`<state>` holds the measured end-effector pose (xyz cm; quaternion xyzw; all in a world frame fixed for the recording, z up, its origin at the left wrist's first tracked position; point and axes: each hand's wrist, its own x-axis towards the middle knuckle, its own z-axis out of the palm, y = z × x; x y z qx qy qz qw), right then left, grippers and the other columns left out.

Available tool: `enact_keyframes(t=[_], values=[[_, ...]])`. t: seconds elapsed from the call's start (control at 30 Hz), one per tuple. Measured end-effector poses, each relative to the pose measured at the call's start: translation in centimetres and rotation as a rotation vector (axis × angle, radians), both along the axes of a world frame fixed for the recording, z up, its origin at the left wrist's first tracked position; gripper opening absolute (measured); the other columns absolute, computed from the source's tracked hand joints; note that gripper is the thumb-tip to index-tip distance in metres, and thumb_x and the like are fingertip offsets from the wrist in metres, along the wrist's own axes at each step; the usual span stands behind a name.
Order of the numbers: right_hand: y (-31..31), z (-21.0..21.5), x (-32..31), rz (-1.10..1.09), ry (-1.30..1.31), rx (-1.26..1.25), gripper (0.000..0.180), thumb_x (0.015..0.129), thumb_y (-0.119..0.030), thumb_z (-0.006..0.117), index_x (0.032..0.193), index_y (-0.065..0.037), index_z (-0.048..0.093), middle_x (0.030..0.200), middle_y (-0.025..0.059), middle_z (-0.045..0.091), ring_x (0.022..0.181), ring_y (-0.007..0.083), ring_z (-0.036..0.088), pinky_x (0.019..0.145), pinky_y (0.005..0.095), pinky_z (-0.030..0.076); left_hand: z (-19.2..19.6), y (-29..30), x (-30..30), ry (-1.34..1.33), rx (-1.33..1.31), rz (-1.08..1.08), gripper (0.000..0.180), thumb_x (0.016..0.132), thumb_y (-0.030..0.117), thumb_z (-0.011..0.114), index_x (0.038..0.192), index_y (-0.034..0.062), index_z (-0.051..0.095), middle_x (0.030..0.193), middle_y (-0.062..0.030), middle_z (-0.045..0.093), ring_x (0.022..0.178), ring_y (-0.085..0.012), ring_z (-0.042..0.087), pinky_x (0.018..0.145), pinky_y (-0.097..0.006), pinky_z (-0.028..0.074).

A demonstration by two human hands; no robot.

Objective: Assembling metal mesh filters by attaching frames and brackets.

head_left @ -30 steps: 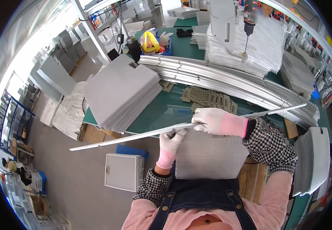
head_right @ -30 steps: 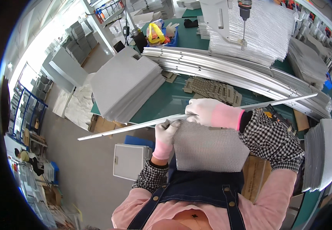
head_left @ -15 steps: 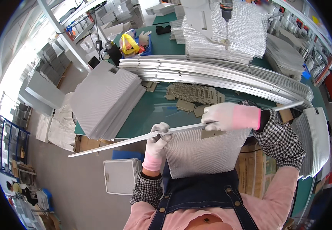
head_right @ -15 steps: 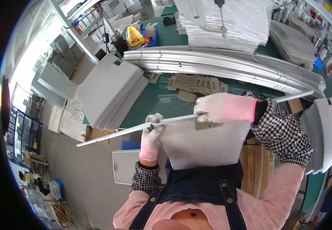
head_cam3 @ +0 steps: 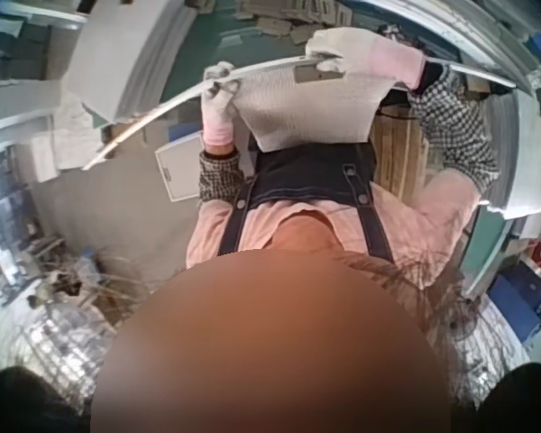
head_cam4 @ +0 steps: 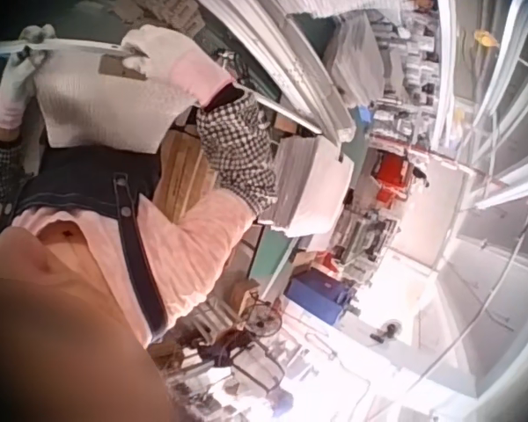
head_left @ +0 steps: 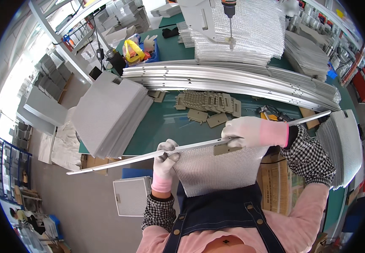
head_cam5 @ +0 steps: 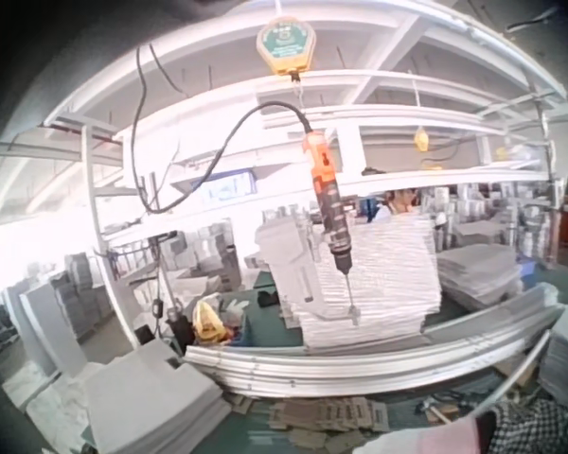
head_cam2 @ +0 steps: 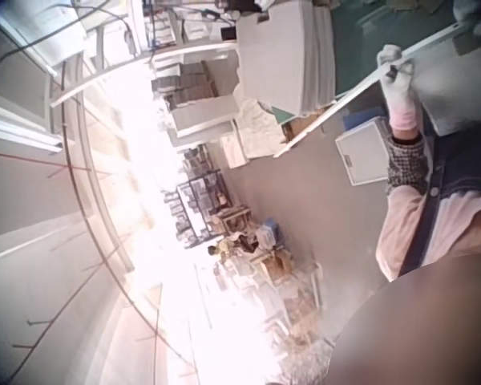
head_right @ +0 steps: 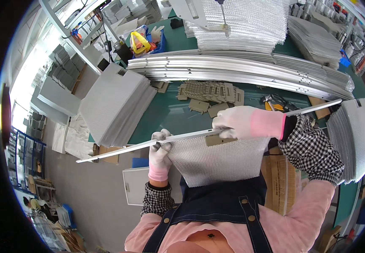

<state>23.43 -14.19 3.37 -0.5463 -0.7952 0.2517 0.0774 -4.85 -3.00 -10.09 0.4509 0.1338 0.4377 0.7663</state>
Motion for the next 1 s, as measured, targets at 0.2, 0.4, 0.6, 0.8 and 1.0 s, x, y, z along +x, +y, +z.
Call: enact_keyframes(t=[0.2,0.4,0.6,0.8,1.0], values=[[-0.8,-0.2,0.9,0.004,0.064,0.017,0.024,0.090,-0.024,0.064,0.104,-0.005,0.064,0.093,0.0111,0.058,0.094,0.0282,0.060,0.081,0.0384,0.049,1.1,-0.4,0.0,0.039,0.010,-0.036,0.034,0.076,0.011,0.084,0.096,0.0130,0.056,0.094,-0.0013,0.048,0.090,-0.0157,0.051,0.082,-0.031,0.043],[-1.1,-0.5,0.0,-0.011,0.084,-0.008,0.021,0.090,-0.021,0.064,0.103,-0.005,0.063,0.091,0.0108,0.056,0.088,0.0290,0.061,0.078,0.0372,0.050,2.5,-1.7,0.7,0.089,0.118,0.044,0.029,0.075,0.001,0.078,0.097,0.0058,0.061,0.094,-0.0034,0.051,0.082,-0.0113,0.049,0.071,-0.024,0.042],[-1.8,0.0,2.2,-0.175,0.186,-0.067,0.024,0.087,-0.023,0.068,0.101,-0.004,0.062,0.093,0.0114,0.060,0.087,0.0245,0.062,0.078,0.0369,0.049,-0.1,0.3,-0.3,-0.001,-0.086,0.009,0.031,0.074,0.001,0.075,0.099,0.0095,0.059,0.098,-0.0026,0.050,0.088,-0.0111,0.047,0.077,-0.026,0.041],[-5.7,0.8,8.5,-0.392,0.061,-0.120,0.026,0.086,-0.024,0.067,0.095,0.000,0.063,0.081,0.0128,0.061,0.076,0.0245,0.060,0.072,0.0348,0.046,-2.0,1.9,-0.6,-0.080,-0.185,0.009,0.037,0.079,0.002,0.073,0.109,0.0135,0.054,0.104,0.0003,0.048,0.095,-0.0106,0.049,0.088,-0.025,0.039],[-6.3,-0.1,9.0,-0.432,0.091,-0.282,0.028,0.090,-0.026,0.064,0.099,0.000,0.063,0.084,0.0145,0.063,0.076,0.0260,0.060,0.072,0.0361,0.047,-2.1,2.8,0.3,-0.146,-0.093,0.009,0.037,0.082,0.004,0.073,0.114,0.0098,0.056,0.104,-0.0009,0.051,0.096,-0.0118,0.051,0.089,-0.026,0.041]])
